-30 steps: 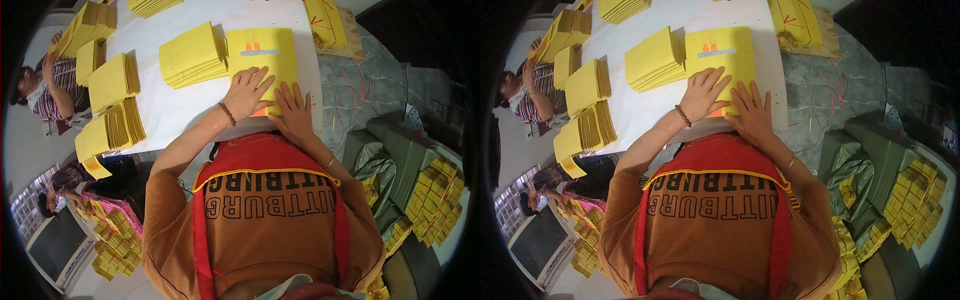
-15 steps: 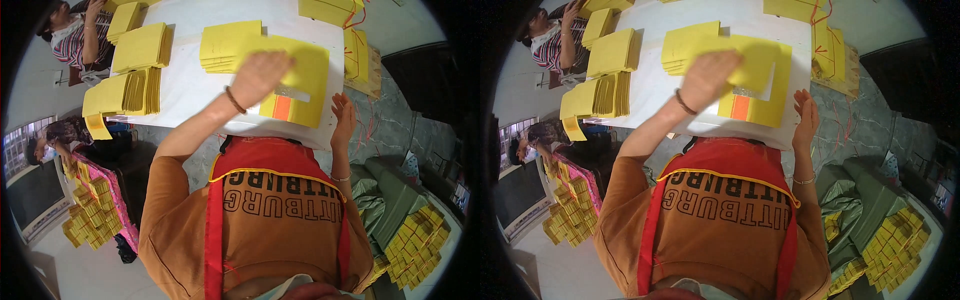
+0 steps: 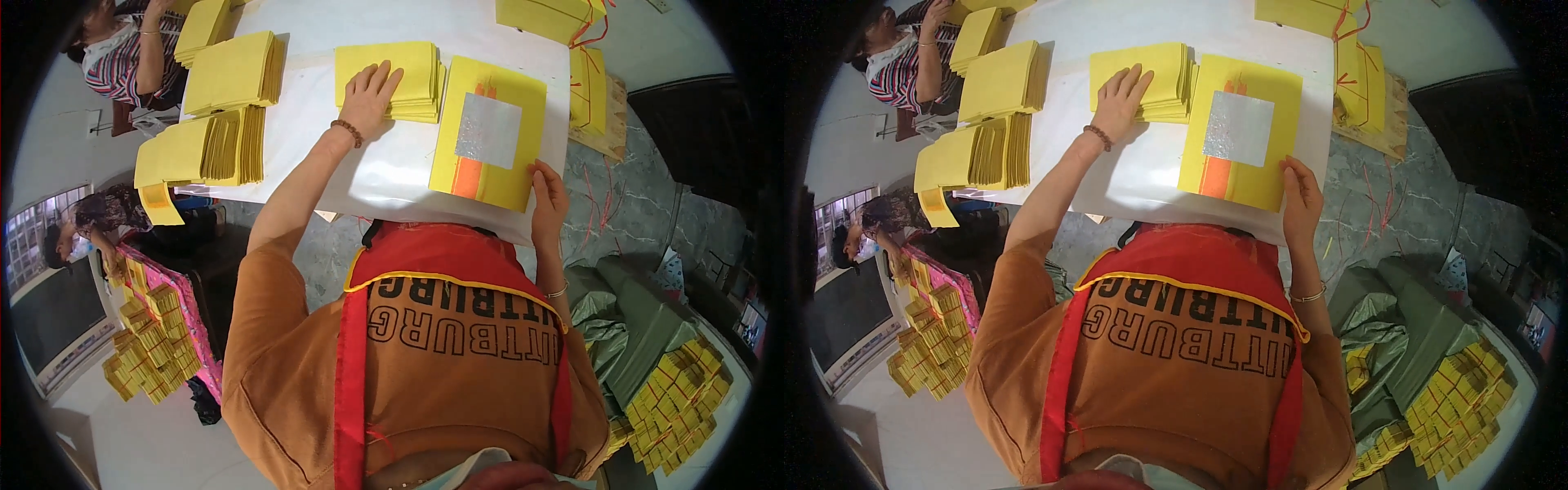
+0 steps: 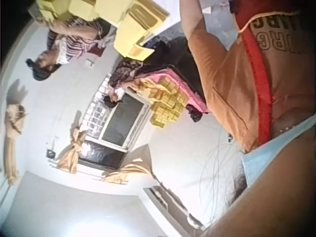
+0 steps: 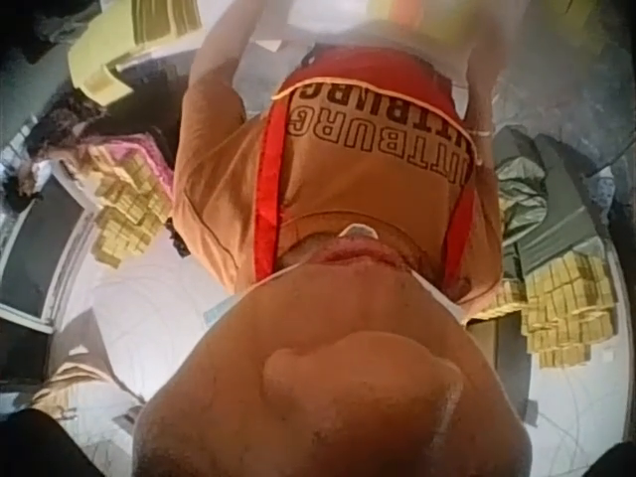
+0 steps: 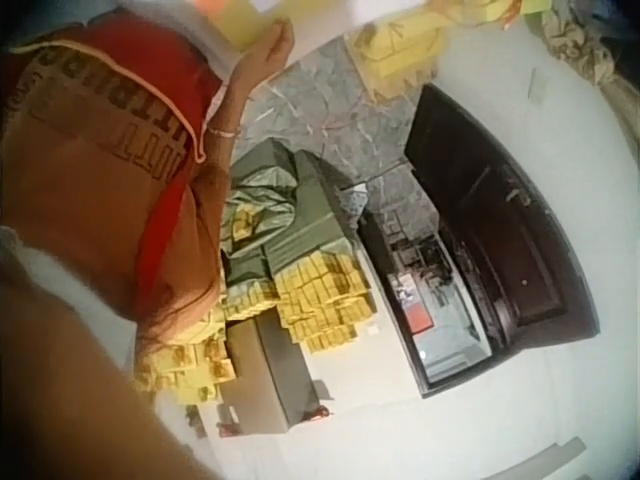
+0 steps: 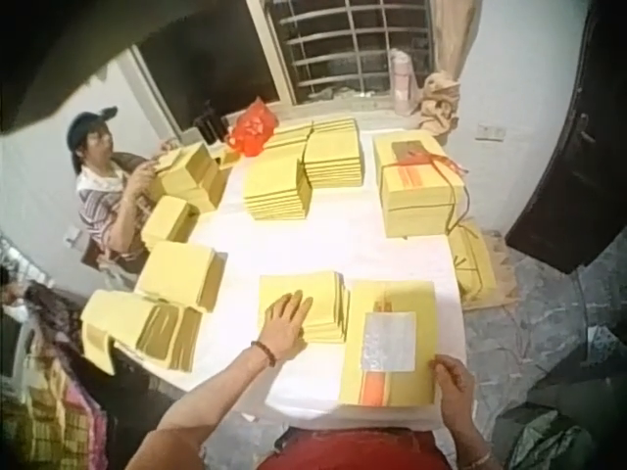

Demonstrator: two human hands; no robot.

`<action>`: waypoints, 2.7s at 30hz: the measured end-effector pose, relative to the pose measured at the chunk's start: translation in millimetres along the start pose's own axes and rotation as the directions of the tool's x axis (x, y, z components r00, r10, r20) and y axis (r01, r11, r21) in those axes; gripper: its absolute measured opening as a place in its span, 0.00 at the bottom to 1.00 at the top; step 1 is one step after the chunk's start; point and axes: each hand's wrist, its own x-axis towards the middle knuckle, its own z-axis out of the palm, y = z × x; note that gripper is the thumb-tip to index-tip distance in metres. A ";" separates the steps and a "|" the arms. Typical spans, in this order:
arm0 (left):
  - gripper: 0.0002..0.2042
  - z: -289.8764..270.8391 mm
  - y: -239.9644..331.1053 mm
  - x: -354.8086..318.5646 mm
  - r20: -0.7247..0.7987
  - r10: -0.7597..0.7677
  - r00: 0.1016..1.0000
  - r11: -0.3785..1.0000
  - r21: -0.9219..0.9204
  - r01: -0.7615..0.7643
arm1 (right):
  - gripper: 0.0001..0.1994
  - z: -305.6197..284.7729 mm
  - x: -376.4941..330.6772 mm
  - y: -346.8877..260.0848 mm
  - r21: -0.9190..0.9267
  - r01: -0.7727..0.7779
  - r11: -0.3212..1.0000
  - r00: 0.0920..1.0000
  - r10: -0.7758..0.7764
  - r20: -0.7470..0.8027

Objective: Preparing and stacking yellow ritual papers by placing silver foil squares on them.

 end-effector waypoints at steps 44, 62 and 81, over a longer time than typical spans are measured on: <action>0.08 -52.0 101.7 -10.5 0.156 0.282 0.947 0.669 -0.739 -0.078 | 0.19 -9.1 -0.3 5.3 -0.221 0.136 0.966 0.986 -0.110 0.123; 0.07 -36.0 91.9 -2.7 0.490 0.143 0.860 0.370 -0.832 0.413 | 0.24 -22.8 5.8 15.0 -0.156 0.252 0.955 0.946 -0.209 0.249; 0.22 -36.1 87.7 -5.4 0.025 0.280 0.960 0.893 -0.373 -0.251 | 0.12 -18.8 18.4 18.5 -0.135 0.131 0.982 0.970 -0.099 0.224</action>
